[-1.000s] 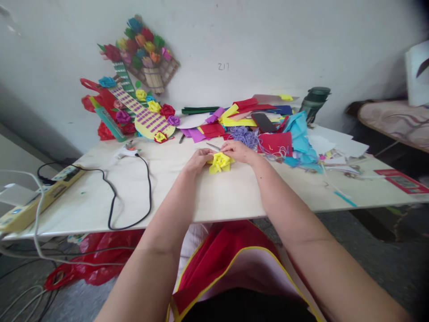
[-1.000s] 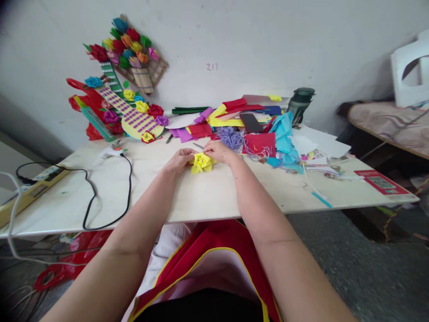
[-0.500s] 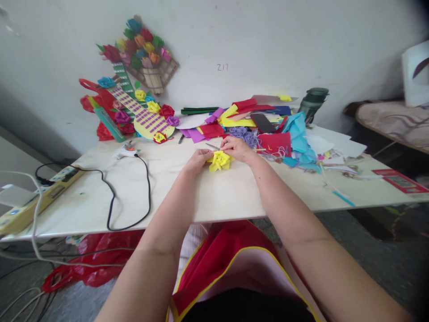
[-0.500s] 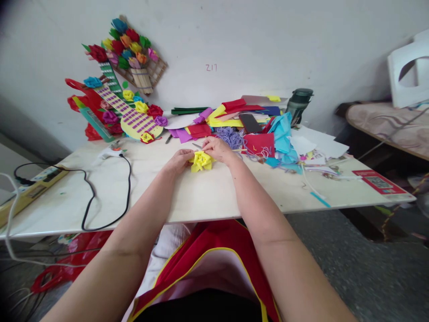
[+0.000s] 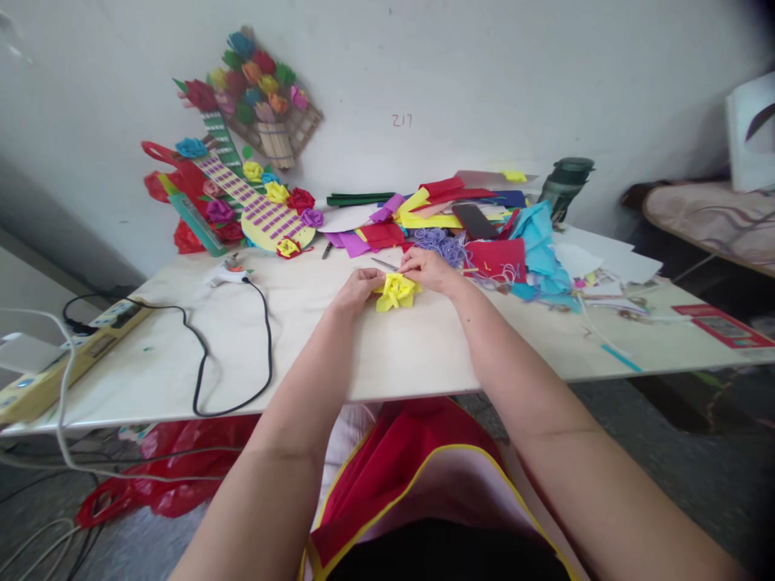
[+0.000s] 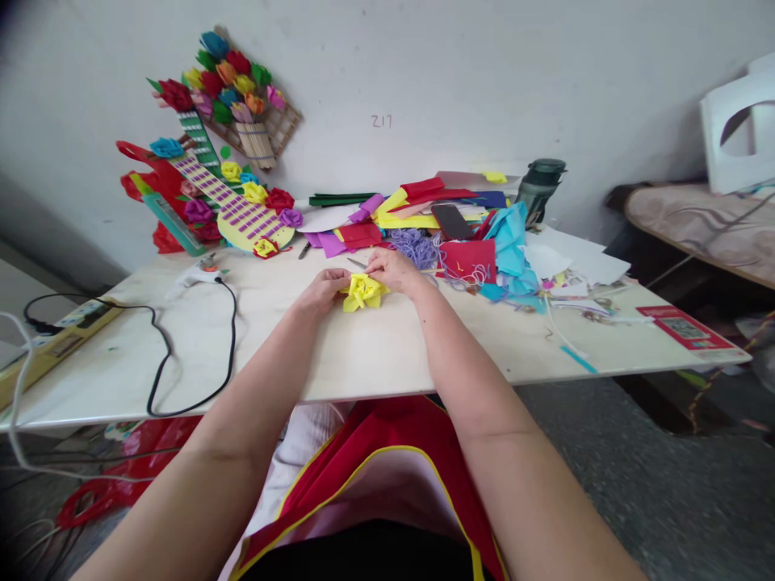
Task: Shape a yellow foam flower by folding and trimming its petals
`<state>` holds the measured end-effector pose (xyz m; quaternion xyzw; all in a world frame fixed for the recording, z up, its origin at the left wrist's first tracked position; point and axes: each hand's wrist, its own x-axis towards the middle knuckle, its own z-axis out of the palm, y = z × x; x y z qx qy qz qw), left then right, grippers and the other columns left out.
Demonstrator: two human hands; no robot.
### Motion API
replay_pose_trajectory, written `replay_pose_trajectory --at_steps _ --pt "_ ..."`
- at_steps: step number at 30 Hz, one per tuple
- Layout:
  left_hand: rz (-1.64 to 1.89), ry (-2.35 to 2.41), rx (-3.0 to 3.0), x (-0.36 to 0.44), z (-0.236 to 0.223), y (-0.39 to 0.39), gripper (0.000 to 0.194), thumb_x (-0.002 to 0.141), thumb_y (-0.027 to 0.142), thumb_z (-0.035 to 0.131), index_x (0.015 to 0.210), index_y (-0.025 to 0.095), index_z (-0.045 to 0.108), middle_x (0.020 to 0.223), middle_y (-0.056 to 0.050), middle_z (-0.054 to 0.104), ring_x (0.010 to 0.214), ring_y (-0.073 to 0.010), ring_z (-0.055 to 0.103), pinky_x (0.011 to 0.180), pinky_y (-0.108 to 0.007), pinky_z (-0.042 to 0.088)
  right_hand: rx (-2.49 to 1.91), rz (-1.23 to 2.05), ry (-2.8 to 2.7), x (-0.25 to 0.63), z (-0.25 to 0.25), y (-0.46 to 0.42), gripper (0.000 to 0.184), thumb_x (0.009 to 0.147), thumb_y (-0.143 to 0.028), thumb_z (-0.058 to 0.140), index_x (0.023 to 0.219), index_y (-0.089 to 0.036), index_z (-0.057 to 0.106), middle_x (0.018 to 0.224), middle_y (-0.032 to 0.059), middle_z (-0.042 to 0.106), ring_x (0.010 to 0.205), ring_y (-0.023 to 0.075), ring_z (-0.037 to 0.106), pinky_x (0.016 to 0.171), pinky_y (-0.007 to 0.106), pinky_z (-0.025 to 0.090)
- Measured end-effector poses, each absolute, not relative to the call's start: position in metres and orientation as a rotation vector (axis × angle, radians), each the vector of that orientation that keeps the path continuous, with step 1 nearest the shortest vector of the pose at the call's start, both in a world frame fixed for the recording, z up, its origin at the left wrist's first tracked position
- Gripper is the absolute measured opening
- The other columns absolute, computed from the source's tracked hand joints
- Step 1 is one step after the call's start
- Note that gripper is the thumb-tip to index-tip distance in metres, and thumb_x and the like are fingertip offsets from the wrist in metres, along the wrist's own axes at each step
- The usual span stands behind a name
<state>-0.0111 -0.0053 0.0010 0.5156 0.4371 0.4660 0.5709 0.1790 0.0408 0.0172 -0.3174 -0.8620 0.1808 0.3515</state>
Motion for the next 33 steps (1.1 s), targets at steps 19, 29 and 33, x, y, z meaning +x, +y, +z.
replay_pose_trajectory --at_steps 19,29,33 --pt "1.093 1.023 1.293 -0.0108 0.0002 -0.0055 0.024 0.052 0.027 0.076 0.066 0.015 0.061 0.057 0.001 0.060 0.052 -0.0093 0.053 0.053 -0.022 0.041 -0.768 0.517 -2.221 0.1809 0.0221 0.0336 0.014 0.070 -0.015 0.063 0.064 -0.018 0.076 0.084 0.0047 0.067 0.081 0.0152 0.061 0.078 0.031 0.048" --pt "1.093 1.001 1.183 -0.0115 0.0038 -0.0073 0.028 0.050 0.030 0.078 0.067 0.015 0.061 0.059 0.000 0.062 0.052 -0.0106 0.056 0.052 -0.022 0.043 -0.764 0.476 -2.203 0.1786 0.0188 0.0380 0.016 0.069 -0.013 0.061 0.065 -0.017 0.076 0.084 0.0056 0.066 0.080 0.0156 0.061 0.077 0.030 0.048" --pt "1.084 0.971 1.184 -0.0118 0.0073 -0.0082 0.040 0.050 0.037 0.082 0.077 0.013 0.063 0.065 -0.001 0.064 0.055 -0.0122 0.060 0.052 -0.023 0.045 -0.789 0.442 -2.166 0.1790 0.0155 0.0420 0.016 0.070 -0.014 0.061 0.065 -0.017 0.076 0.084 0.0051 0.066 0.077 0.0150 0.060 0.077 0.030 0.048"
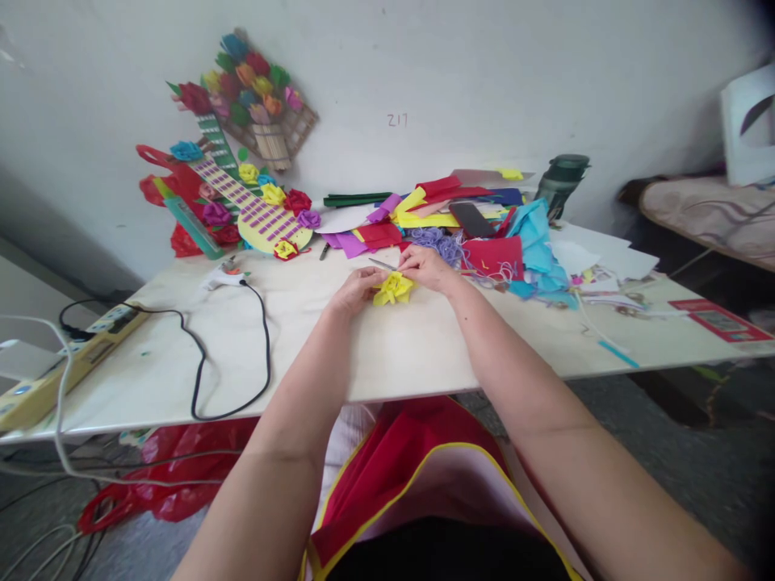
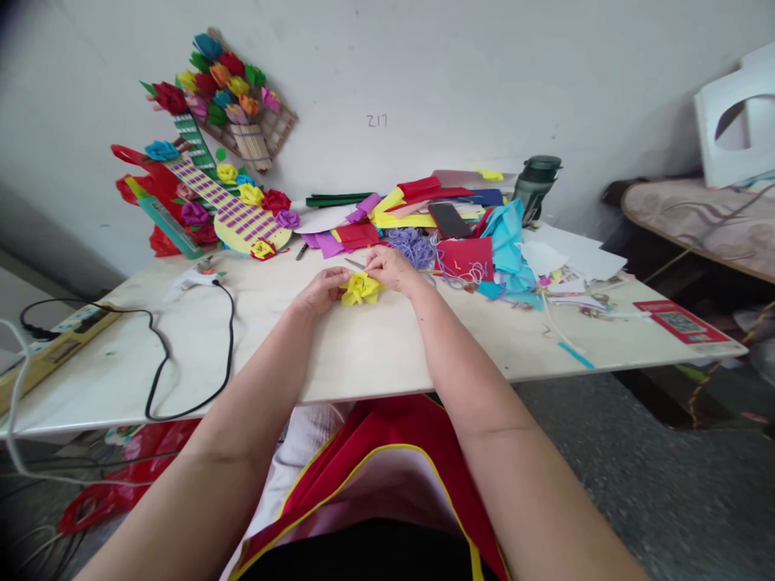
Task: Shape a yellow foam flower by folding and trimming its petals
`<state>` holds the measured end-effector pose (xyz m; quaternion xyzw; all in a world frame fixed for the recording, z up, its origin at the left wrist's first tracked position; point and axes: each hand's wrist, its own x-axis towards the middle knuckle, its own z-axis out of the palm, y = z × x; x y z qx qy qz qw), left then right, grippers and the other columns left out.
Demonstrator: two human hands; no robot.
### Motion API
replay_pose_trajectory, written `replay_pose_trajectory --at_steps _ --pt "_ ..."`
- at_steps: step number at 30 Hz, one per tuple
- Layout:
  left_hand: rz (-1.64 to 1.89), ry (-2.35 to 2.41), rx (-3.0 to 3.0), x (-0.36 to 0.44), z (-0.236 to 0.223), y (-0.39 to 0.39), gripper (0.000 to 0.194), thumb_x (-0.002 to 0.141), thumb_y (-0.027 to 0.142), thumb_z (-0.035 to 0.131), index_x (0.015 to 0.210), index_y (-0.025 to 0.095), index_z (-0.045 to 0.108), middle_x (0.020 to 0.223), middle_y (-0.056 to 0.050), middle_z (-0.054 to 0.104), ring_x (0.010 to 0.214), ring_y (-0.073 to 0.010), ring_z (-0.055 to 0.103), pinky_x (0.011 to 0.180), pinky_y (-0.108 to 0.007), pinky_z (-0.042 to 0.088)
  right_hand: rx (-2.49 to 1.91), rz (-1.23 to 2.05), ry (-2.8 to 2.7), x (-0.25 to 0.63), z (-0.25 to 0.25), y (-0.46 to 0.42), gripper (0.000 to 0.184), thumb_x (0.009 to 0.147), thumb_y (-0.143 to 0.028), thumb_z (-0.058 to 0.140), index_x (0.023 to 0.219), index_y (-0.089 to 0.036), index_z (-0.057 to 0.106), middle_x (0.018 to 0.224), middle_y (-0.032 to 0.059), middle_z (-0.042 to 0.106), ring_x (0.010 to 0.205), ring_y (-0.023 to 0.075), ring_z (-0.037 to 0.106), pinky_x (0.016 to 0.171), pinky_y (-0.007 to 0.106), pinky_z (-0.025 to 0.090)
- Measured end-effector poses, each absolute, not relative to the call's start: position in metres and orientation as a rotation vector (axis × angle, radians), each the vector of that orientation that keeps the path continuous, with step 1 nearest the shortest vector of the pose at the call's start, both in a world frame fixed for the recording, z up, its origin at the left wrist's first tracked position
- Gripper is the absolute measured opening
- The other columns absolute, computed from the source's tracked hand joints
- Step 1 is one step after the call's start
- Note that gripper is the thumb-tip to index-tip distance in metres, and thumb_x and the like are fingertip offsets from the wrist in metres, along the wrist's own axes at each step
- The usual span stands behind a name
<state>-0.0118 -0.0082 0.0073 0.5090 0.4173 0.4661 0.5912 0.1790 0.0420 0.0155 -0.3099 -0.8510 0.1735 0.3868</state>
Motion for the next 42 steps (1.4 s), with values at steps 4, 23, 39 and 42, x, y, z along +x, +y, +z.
replay_pose_trajectory --at_steps 4,23,39,42 --pt "1.084 1.006 1.237 -0.0104 0.0073 -0.0089 0.051 0.044 0.028 0.087 0.087 0.014 0.063 0.071 -0.001 0.067 0.057 -0.0117 0.061 0.054 -0.023 0.046 -0.815 0.428 -2.149 0.1789 0.0150 0.0424 0.017 0.071 -0.014 0.060 0.067 -0.018 0.076 0.085 0.0052 0.066 0.078 0.0155 0.061 0.077 0.030 0.048" --pt "1.272 1.063 1.365 -0.0058 0.0015 -0.0049 0.043 0.046 0.027 0.082 0.084 0.016 0.064 0.069 0.001 0.066 0.057 -0.0109 0.059 0.056 -0.023 0.048 -0.829 0.391 -2.106 0.1744 0.0133 0.0428 0.016 0.074 -0.019 0.062 0.075 -0.019 0.078 0.088 0.0050 0.066 0.078 0.0149 0.060 0.074 0.029 0.047" --pt "1.292 1.069 1.366 -0.0042 0.0046 -0.0082 0.045 0.046 0.031 0.084 0.082 0.016 0.061 0.067 0.001 0.065 0.056 -0.0112 0.058 0.055 -0.023 0.047 -0.913 0.287 -2.165 0.1752 0.0174 0.0381 0.019 0.078 -0.022 0.062 0.086 -0.020 0.079 0.095 0.0059 0.067 0.079 0.0152 0.060 0.076 0.029 0.046" --pt "1.312 1.071 1.353 -0.0033 0.0053 -0.0090 0.047 0.046 0.032 0.085 0.083 0.017 0.061 0.067 0.001 0.064 0.057 -0.0115 0.058 0.056 -0.024 0.048 -0.942 0.251 -2.185 0.1753 0.0194 0.0361 0.019 0.079 -0.021 0.062 0.088 -0.021 0.079 0.099 0.0060 0.068 0.082 0.0161 0.061 0.077 0.029 0.046"
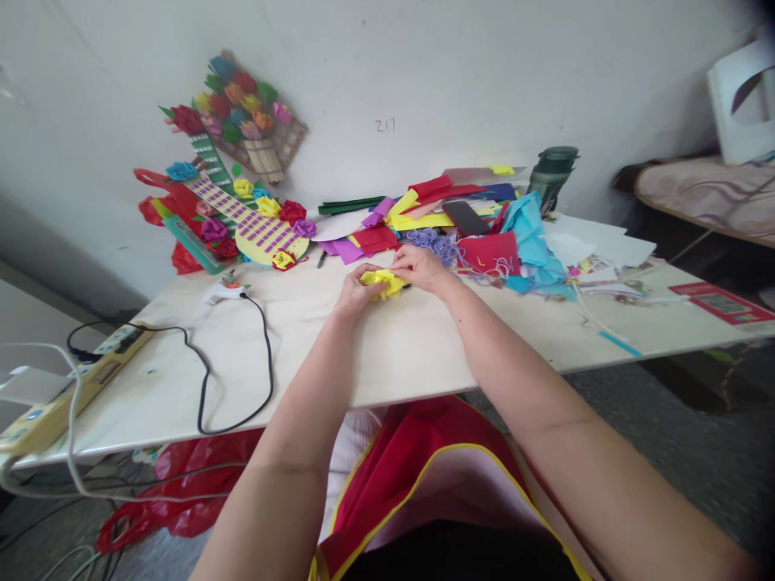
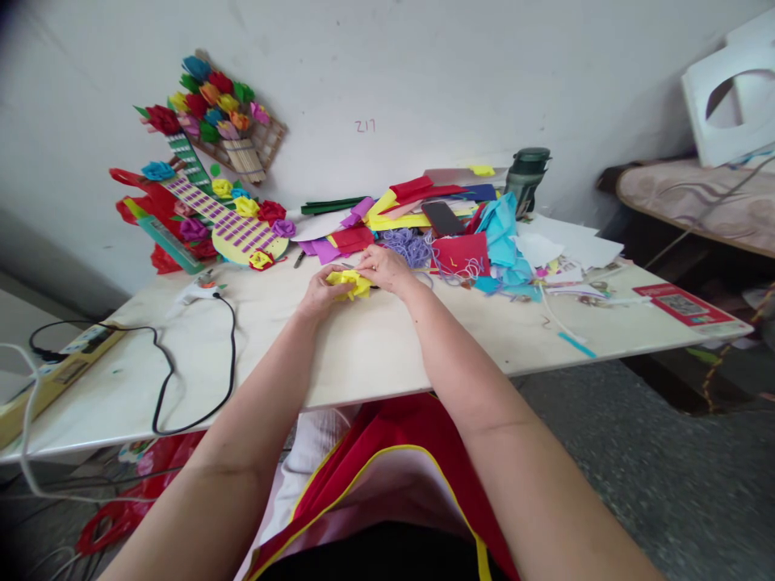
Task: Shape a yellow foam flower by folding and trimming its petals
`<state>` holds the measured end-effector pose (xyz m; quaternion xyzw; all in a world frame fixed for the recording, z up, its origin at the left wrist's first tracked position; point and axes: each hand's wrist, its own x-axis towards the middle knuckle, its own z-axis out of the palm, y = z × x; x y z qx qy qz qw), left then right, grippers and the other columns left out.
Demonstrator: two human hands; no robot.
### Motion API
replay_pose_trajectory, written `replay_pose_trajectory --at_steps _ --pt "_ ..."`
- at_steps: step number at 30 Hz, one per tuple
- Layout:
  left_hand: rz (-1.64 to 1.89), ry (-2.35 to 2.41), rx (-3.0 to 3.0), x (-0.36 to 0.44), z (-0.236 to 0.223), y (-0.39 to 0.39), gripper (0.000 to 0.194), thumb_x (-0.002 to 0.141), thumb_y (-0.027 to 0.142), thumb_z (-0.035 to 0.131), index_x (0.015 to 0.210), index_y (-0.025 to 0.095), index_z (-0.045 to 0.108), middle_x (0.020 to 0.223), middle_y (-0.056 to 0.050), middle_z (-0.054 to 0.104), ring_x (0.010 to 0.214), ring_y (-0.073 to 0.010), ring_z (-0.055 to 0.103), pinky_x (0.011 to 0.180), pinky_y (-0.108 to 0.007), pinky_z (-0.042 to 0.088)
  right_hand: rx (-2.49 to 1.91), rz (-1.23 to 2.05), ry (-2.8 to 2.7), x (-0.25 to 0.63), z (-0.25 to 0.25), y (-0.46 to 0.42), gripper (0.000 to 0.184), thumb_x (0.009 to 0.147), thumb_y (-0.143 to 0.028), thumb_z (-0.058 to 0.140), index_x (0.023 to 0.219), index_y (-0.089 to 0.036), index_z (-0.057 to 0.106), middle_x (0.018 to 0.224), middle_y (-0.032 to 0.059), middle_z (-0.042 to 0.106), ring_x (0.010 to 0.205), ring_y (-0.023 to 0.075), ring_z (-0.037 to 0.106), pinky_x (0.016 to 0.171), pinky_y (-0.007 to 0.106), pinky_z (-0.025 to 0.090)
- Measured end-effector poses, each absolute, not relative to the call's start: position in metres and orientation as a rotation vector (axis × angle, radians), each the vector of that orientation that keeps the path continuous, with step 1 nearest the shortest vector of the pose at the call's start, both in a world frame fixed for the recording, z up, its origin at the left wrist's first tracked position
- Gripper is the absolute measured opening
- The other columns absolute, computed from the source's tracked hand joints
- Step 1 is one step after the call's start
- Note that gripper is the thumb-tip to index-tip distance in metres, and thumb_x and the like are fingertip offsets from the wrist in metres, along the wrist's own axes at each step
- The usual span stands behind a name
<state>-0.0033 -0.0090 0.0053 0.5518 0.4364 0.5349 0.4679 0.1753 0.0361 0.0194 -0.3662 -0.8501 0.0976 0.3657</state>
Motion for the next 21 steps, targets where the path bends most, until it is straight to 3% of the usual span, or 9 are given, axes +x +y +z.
replay_pose_trajectory --at_steps 14,21 --pt "1.388 1.050 1.311 -0.007 0.002 -0.003 0.051 0.042 0.030 0.086 0.082 0.017 0.059 0.066 0.003 0.064 0.054 -0.0101 0.058 0.052 -0.022 0.048 -1.060 0.118 -2.252 0.185 0.029 0.027 0.025 0.084 -0.027 0.061 0.104 -0.024 0.075 0.116 0.0044 0.069 0.098 0.0191 0.064 0.085 0.030 0.046" --pt "1.430 1.012 1.233 -0.006 0.004 -0.004 0.055 0.037 0.030 0.087 0.079 0.019 0.053 0.063 0.005 0.062 0.050 -0.0098 0.056 0.050 -0.023 0.047 -1.171 0.076 -2.224 0.194 0.036 0.024 0.027 0.083 -0.029 0.063 0.106 -0.027 0.075 0.112 0.0038 0.070 0.094 0.0196 0.063 0.081 0.031 0.046"
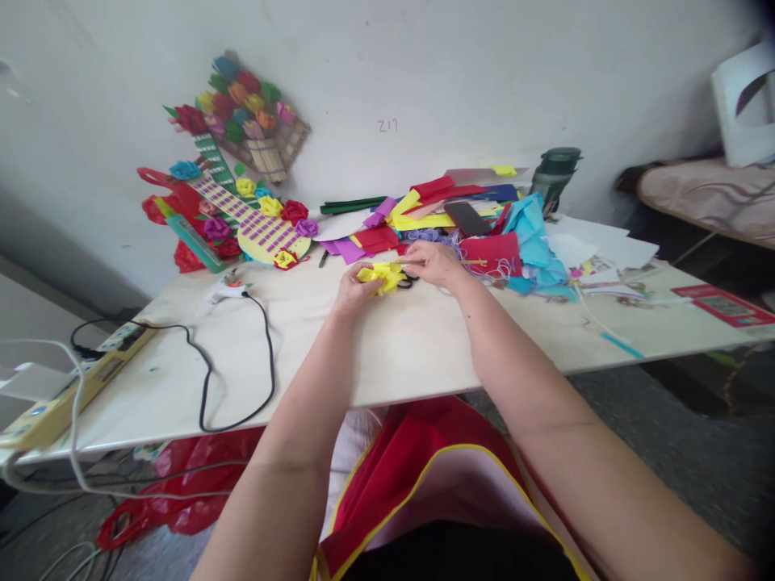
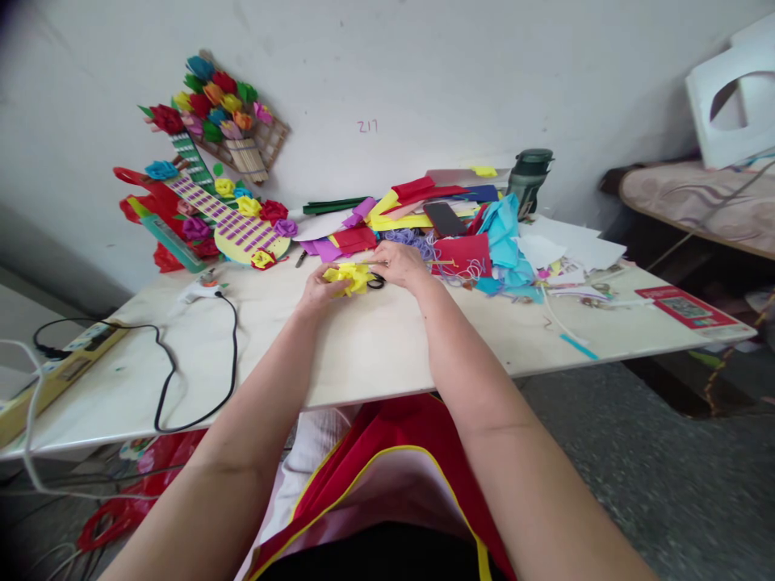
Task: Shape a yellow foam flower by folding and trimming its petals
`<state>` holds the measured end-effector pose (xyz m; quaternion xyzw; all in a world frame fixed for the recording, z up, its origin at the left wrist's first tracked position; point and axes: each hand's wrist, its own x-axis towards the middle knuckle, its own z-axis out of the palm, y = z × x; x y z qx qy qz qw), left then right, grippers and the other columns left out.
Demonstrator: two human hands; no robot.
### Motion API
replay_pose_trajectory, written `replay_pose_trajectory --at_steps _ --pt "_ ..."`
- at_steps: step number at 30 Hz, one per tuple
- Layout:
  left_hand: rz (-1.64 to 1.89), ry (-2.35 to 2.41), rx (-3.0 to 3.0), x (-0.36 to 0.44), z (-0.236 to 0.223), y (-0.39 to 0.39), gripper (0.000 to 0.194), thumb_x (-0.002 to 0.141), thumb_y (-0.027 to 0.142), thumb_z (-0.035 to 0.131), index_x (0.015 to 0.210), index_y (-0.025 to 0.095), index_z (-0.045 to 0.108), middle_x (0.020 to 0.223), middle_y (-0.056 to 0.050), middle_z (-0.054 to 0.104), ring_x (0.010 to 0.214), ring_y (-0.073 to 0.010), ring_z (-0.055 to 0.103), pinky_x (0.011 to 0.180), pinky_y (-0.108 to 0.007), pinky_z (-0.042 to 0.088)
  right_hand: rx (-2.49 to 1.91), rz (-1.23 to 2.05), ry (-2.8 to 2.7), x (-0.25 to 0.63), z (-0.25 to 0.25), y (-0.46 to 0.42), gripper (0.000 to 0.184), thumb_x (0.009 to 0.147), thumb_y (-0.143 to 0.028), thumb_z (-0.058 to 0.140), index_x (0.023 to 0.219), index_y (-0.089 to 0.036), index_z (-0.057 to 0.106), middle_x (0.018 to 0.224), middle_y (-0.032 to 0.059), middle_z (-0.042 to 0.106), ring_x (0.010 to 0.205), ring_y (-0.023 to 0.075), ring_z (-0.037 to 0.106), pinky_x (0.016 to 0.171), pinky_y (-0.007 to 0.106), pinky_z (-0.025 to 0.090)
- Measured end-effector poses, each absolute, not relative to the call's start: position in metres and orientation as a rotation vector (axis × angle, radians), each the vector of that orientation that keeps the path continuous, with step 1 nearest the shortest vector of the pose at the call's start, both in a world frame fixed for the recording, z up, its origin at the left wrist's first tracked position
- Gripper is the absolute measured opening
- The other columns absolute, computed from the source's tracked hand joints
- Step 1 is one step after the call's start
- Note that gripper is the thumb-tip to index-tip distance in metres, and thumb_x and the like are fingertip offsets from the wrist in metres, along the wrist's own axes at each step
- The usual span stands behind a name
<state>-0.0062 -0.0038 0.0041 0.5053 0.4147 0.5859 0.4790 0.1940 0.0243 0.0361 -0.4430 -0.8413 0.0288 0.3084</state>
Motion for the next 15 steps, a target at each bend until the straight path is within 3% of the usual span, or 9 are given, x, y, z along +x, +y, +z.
replay_pose_trajectory --at_steps 8,15 --pt "1.462 1.025 1.207 -0.0059 0.0036 -0.0029 0.056 0.037 0.029 0.087 0.080 0.019 0.052 0.064 0.005 0.061 0.052 -0.0106 0.057 0.051 -0.023 0.047 -1.245 0.013 -2.233 0.1967 0.0365 0.0229 0.025 0.084 -0.027 0.056 0.096 -0.025 0.078 0.101 0.0029 0.073 0.088 0.0173 0.062 0.068 0.027 0.040" --pt "1.461 1.044 1.181 -0.0067 0.0035 -0.0027 0.056 0.037 0.026 0.085 0.083 0.019 0.053 0.068 0.004 0.063 0.055 -0.0114 0.059 0.053 -0.023 0.047 -1.341 0.058 -2.267 0.1985 0.0420 0.0219 0.032 0.086 -0.040 0.052 0.092 -0.021 0.077 0.095 0.0039 0.072 0.082 0.0172 0.060 0.063 0.028 0.033"
